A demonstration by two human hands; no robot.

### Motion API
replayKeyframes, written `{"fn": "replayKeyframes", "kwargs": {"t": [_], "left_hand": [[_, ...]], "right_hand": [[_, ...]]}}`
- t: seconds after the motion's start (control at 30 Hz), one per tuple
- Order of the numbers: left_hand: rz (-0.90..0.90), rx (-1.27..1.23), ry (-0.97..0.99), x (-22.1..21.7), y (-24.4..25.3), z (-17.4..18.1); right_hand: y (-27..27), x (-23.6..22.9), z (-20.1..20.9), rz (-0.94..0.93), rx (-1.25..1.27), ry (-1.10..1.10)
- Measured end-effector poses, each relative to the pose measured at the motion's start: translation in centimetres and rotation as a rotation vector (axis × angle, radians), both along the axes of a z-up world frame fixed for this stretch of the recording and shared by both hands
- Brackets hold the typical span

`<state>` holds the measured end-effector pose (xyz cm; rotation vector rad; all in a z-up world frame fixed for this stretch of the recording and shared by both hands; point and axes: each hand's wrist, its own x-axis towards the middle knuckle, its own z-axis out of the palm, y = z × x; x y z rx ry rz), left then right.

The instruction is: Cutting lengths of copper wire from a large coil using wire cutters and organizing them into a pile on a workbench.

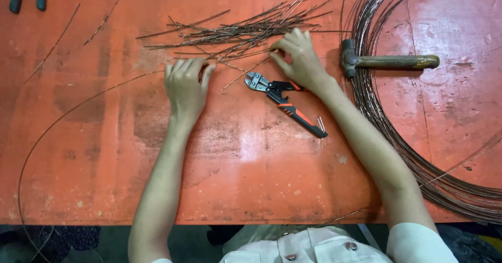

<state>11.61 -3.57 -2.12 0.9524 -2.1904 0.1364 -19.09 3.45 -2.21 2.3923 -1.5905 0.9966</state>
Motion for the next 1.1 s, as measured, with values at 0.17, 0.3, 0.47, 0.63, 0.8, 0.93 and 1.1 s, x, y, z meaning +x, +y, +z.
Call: {"fn": "replayKeyframes", "kwargs": {"t": [0.17,0.3,0.47,0.63,0.8,0.93,1.1], "left_hand": [[0.07,0.034,0.103,0.0,-0.2,0.0],[0.133,0.103,0.17,0.5,-1.0,-1.0],[0.149,0.115,0.217,0.1,-0.5,-0.1],[0.119,0.094,0.209,-0.9,0.4,0.0],[-0.038,0.039,0.133,-1.1,0.5,-0.4],[-0.143,0.075,0.119,-0.3,0.1,0.4],[0.026,0.044,0.069,1.2,-1.5,-0.6]], "right_hand": [[1.1,1.5,2.3,-0.017,-0.097,0.034],[0.5,1.6,1.0,-0.086,-0.402,0.124],[1.1,2.2,1.7,-0.068,-0.45,0.207],[1.7,2.3,2.9,-0.115,-0.192,0.291],[1.4,1.4,1.1,-0.215,-0.395,0.192],[1.7,1.5,1.3,-0.175,-0.396,0.13],[0.4,-0.3,0.3,-0.187,-0.383,0.072]]}}
